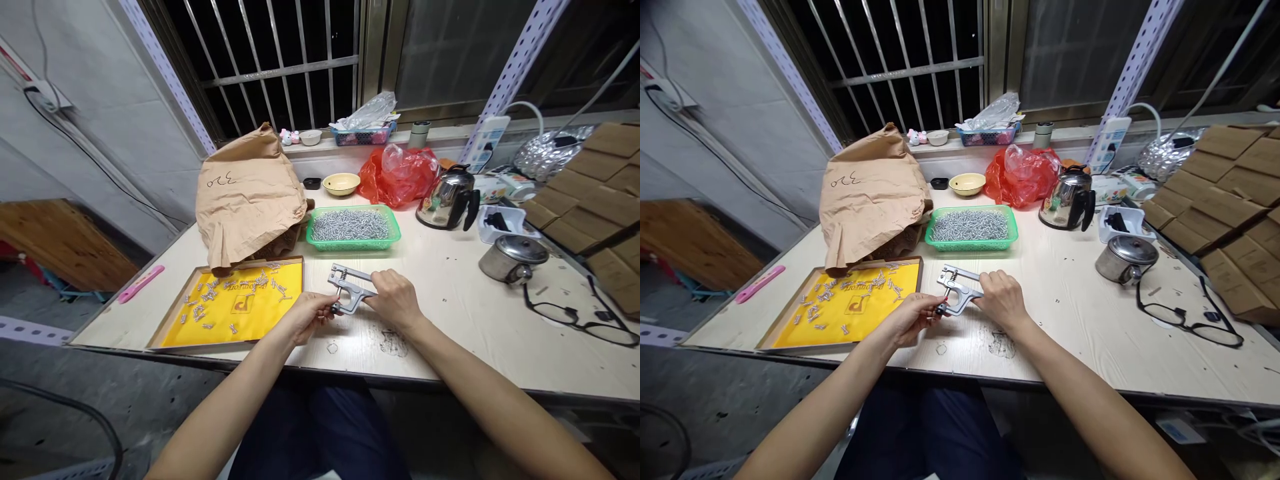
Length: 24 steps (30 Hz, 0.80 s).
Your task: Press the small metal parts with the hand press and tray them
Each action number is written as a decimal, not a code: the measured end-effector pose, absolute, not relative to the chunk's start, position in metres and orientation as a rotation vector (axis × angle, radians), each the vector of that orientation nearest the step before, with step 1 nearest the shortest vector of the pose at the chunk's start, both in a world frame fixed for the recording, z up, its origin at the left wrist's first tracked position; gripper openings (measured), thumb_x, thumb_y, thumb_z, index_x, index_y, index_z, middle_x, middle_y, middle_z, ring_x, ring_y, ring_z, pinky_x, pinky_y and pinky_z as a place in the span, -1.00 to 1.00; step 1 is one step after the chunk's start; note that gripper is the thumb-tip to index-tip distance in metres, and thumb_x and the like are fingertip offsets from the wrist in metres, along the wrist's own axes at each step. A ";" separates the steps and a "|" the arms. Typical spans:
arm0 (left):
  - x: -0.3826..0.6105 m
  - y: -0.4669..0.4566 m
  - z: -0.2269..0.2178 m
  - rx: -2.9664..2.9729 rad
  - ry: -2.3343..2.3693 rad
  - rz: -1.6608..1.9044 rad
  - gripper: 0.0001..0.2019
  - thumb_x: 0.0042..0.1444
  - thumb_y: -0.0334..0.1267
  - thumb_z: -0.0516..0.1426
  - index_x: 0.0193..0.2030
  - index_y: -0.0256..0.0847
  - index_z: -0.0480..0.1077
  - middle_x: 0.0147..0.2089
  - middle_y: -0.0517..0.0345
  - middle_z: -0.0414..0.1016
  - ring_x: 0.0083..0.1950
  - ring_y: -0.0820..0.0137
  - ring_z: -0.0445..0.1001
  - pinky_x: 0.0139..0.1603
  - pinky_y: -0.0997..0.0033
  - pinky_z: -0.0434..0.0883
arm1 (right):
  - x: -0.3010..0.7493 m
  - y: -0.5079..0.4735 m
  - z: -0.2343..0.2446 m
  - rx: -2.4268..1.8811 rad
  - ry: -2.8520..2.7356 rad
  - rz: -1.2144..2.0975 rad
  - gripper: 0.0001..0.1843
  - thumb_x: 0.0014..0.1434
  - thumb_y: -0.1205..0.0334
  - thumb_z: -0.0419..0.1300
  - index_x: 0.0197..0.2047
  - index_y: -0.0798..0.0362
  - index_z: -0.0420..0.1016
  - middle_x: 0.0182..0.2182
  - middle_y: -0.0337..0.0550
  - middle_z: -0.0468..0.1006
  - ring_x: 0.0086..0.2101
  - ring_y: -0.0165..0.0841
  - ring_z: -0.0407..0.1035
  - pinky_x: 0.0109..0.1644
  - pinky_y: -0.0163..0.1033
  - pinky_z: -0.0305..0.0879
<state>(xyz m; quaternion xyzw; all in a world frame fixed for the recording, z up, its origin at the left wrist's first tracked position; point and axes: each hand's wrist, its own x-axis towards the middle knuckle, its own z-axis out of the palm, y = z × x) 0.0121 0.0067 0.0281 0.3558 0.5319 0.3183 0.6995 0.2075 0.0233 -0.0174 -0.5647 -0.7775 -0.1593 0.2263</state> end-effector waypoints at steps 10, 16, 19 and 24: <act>0.017 0.017 0.005 0.992 1.394 0.900 -0.88 -0.29 -0.27 0.24 -0.62 -0.30 0.44 -0.61 0.17 0.36 -0.61 0.58 0.18 -0.58 0.52 0.06 | 0.205 0.029 -0.017 -1.702 -1.959 -0.279 -0.25 -0.02 -0.32 -0.08 -0.06 0.19 0.34 0.03 0.18 0.24 0.07 0.01 0.04 0.13 0.34 -0.31; 0.011 0.090 0.019 1.182 1.500 1.160 -0.75 -0.25 -0.14 0.24 -0.57 -0.32 0.39 -0.56 0.15 0.36 -0.52 0.53 0.23 -0.51 0.50 0.13 | 0.216 0.035 -0.023 -1.795 -1.931 -0.220 -0.18 -0.06 -0.37 -0.09 -0.07 0.22 0.35 0.04 0.26 0.22 0.10 0.06 -0.01 0.08 0.43 -0.29; 0.006 0.134 0.033 1.312 1.569 1.073 -0.73 -0.22 -0.12 0.25 -0.61 -0.31 0.34 -0.61 0.17 0.30 -0.57 0.54 0.17 -0.54 0.48 0.08 | 0.217 0.035 -0.024 -1.785 -1.958 -0.203 -0.17 -0.07 -0.38 -0.09 -0.08 0.22 0.36 0.04 0.26 0.23 0.09 0.07 -0.01 0.07 0.44 -0.26; -0.031 0.150 0.044 1.618 1.654 0.872 -0.79 -0.11 -0.17 0.16 -0.59 -0.27 0.34 -0.60 0.16 0.31 -0.56 0.49 0.20 -0.53 0.46 0.08 | 0.217 0.035 -0.026 -1.778 -1.949 -0.196 -0.18 -0.07 -0.37 -0.08 -0.08 0.22 0.36 0.04 0.27 0.22 0.09 0.08 0.00 0.06 0.45 -0.22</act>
